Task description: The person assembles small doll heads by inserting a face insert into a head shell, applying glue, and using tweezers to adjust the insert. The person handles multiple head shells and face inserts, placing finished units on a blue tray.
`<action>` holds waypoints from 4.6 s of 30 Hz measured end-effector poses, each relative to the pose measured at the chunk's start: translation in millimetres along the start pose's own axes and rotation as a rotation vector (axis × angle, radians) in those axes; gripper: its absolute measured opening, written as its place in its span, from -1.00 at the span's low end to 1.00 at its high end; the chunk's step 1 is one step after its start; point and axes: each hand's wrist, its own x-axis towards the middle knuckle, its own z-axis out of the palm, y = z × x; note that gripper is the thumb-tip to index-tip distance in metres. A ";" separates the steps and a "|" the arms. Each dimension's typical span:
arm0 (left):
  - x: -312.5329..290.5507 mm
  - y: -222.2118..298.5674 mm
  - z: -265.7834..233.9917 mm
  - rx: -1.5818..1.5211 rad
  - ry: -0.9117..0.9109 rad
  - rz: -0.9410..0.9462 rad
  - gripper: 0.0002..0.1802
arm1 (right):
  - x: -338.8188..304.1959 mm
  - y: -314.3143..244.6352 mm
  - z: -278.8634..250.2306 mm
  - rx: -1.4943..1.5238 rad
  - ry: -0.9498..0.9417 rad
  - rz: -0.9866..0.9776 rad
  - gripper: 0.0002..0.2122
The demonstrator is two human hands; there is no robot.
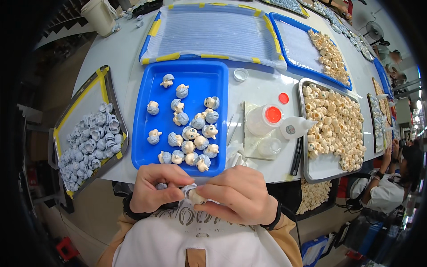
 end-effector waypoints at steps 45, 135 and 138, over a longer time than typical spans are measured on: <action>-8.2 2.8 -6.5 -0.297 0.029 0.150 -0.67 | -0.1 -5.4 8.7 -0.521 -0.327 0.311 -0.67; 4.6 -1.7 3.6 -0.216 -0.107 -0.094 -0.59 | -3.7 -2.5 -4.8 0.064 0.117 -0.011 -0.62; 3.4 0.2 4.4 -0.245 -0.067 -0.106 -0.57 | 3.2 -2.9 -3.6 0.040 0.053 0.012 -0.64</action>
